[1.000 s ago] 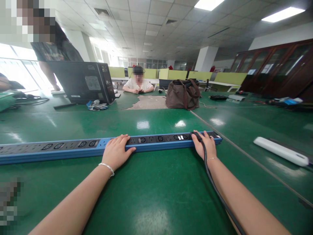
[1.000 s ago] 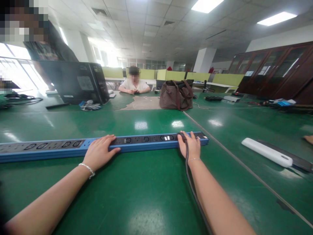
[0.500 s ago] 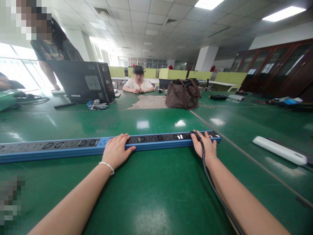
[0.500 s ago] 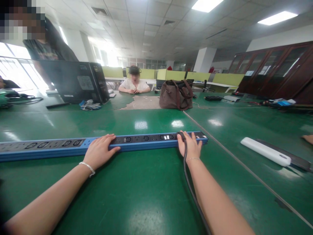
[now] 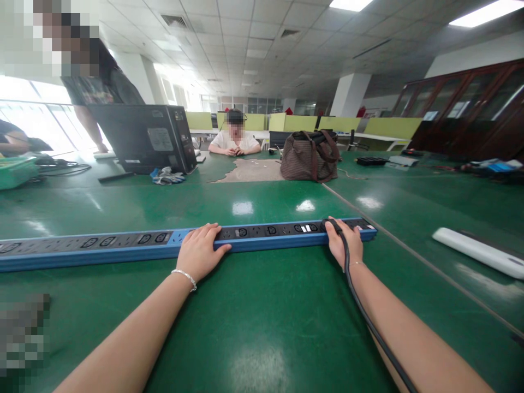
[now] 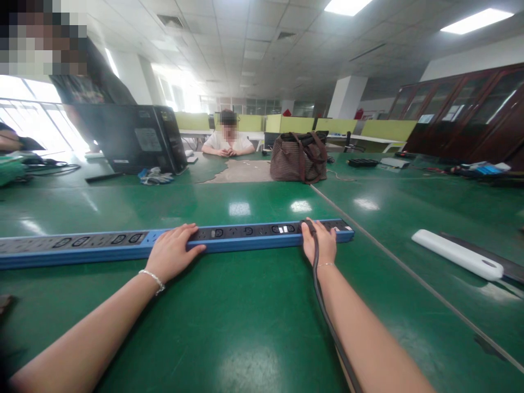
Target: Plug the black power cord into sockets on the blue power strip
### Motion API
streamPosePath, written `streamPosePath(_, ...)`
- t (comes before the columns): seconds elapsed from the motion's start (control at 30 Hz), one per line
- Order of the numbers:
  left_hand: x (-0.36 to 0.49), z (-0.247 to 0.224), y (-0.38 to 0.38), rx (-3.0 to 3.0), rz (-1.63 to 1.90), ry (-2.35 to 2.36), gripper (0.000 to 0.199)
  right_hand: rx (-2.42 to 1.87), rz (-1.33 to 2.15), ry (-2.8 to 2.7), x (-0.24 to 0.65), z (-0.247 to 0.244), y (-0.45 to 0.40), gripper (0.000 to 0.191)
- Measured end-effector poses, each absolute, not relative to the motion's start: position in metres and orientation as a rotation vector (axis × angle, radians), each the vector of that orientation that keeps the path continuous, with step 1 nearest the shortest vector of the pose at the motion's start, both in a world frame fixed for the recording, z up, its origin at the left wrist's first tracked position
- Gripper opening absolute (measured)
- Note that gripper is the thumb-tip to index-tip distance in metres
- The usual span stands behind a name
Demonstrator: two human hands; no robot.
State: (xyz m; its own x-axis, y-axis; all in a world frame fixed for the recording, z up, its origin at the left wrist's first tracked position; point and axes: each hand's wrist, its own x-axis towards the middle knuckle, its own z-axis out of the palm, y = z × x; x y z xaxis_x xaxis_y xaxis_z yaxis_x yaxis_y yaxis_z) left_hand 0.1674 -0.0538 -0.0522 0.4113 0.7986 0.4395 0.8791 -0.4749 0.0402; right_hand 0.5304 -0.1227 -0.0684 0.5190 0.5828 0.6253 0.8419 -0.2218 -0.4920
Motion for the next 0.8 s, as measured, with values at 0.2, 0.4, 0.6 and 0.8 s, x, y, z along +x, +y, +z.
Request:
streamPosePath(0.2, 0.167, -0.053, -0.053, -2.465, -0.624, -1.474, 0.052, -1.824, -0.306, -0.806, 0.531, -0.048, -0.130, 0.058)
streamPosePath(0.4, 0.166, -0.054, -0.052, -2.467, -0.627, -1.481, 0.053, -1.705, -0.133, -1.016, 0.498, -0.050, -0.123, 0.053)
streamPosePath(0.6, 0.168, -0.052, -0.054, -2.480, -0.670, -1.487, 0.051, -1.644, -0.011, -1.275, 0.448, -0.047, -0.111, 0.049)
streamPosePath(0.8, 0.168, -0.052, -0.055, -2.482, -0.708, -1.495, 0.048, -1.753, -0.049, -1.348, 0.437, -0.044, -0.110, 0.040)
